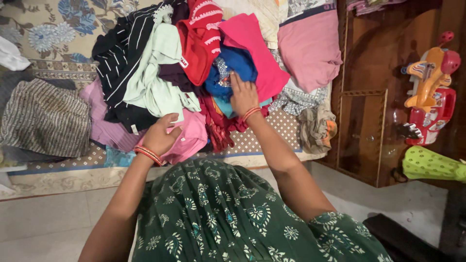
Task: The person sorts clothes on a bed by hand, picking up items including a blue top, a white shirt, and a red garment, and places them onto shelves.
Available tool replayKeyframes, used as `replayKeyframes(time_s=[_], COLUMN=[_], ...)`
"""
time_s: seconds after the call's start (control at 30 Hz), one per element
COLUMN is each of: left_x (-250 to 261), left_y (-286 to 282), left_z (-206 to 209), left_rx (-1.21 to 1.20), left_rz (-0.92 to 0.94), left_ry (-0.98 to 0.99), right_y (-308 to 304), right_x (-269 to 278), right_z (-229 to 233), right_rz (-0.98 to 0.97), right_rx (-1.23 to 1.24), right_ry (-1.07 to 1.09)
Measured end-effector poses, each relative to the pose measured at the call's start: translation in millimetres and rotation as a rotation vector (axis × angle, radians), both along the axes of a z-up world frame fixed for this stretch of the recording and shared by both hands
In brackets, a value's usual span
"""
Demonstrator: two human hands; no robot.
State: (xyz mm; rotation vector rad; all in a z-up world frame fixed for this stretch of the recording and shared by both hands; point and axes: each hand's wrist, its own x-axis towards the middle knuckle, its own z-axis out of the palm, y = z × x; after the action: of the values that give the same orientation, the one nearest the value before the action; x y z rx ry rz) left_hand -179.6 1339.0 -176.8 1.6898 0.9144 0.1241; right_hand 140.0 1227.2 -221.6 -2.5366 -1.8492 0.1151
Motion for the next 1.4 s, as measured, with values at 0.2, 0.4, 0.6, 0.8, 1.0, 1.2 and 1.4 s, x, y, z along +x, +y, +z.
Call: replayKeyframes(time_s=[0.2, 0.4, 0.6, 0.8, 1.0, 1.2, 1.4], left_x=[3, 7, 13, 9, -4, -6, 25], left_y=[0, 0, 0, 4, 1, -13, -28], left_z=[7, 3, 0, 3, -4, -17, 8], left_rx=[-0.021, -0.037, -0.026, -0.022, -0.02, -0.131, -0.549], left_rz=[0.008, 0.002, -0.007, -0.008, -0.002, -0.006, 0.057], left_ry=[0.032, 0.032, 0.048, 0.023, -0.053, -0.137, -0.401], right_y=[23, 42, 58, 74, 57, 25, 0], right_x=[35, 22, 2, 56, 140, 141, 32], right_z=[17, 41, 32, 23, 75, 179, 224], right_rz=[0.034, -0.01, 0.061, -0.061, -0.234, -0.175, -0.143], right_rx=[0.024, -0.15, 0.148, 0.075, 0.262, 0.499, 0.486], right_ry=[0.419, 0.385, -0.116, 0.06, 0.273, 0.534, 0.447])
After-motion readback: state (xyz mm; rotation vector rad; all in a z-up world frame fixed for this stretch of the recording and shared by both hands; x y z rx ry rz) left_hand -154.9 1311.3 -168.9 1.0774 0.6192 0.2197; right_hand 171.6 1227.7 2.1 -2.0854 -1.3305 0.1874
